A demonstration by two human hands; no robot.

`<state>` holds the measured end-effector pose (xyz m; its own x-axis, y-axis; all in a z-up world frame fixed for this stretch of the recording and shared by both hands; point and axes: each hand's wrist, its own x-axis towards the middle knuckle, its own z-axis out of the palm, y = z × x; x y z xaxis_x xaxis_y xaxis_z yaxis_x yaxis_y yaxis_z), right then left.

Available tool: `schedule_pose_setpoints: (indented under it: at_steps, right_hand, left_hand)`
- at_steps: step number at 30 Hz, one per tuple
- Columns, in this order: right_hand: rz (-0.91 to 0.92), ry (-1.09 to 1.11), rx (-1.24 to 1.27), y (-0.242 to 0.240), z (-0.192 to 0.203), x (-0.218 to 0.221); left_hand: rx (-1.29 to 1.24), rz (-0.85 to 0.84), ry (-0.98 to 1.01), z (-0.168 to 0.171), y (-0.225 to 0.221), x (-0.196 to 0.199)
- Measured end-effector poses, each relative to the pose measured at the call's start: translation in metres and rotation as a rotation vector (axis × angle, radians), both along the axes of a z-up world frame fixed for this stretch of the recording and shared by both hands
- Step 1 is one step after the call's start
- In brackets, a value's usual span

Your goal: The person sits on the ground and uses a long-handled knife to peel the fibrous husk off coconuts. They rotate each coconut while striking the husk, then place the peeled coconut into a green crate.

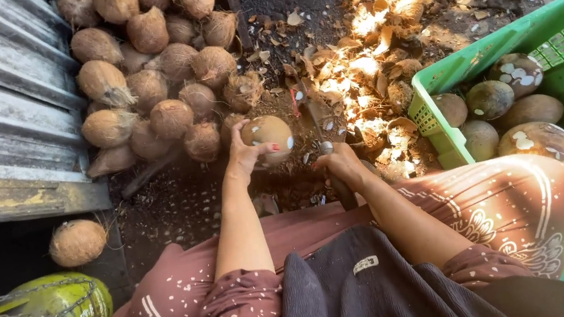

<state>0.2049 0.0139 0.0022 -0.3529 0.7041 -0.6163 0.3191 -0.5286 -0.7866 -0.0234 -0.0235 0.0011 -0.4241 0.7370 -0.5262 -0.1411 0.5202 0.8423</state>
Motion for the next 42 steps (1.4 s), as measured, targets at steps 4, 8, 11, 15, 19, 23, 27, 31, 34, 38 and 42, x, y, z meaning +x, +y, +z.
schedule_pose_setpoints:
  at_steps: [4,8,11,15,19,23,27,31,34,38,42]
  right_hand:
    - [0.128,0.005,-0.013,-0.002,-0.036,0.001]
    - [0.213,-0.173,-0.019,0.003,-0.071,0.000]
    - [0.243,-0.439,0.254,0.014,-0.052,0.005]
    - [0.267,-0.643,0.364,0.019,-0.044,0.002]
    - [0.366,-0.618,0.396,0.018,-0.065,0.001]
    - [0.303,-0.353,0.489,0.017,0.000,-0.009]
    - [0.012,0.277,0.368,-0.004,0.102,-0.020]
    - [-0.253,0.325,0.349,0.008,0.105,-0.007]
    - [-0.390,0.114,0.309,0.027,0.071,0.032]
    - [-0.561,0.134,0.444,0.032,0.091,0.089]
    - [-0.670,0.182,0.599,0.040,0.109,0.144]
  left_hand:
    - [-0.060,-0.180,0.245,0.002,0.008,-0.010]
    - [-0.108,-0.352,0.379,0.023,0.004,0.002]
    - [-0.148,-0.338,0.445,0.021,0.003,0.005]
    - [-0.106,-0.056,0.292,-0.011,0.011,-0.008]
    - [-0.074,0.187,-0.013,-0.011,0.006,-0.005]
    - [0.066,0.295,-0.355,0.005,0.005,0.007]
    - [0.200,0.159,-0.476,0.056,0.024,0.052]
    - [0.115,0.144,-0.513,0.061,0.036,0.102]
    - [0.194,-0.025,-0.524,0.080,0.039,0.136]
    - [0.207,-0.385,-0.430,0.117,0.028,0.165]
    - [0.261,-0.639,-0.215,0.149,0.025,0.172]
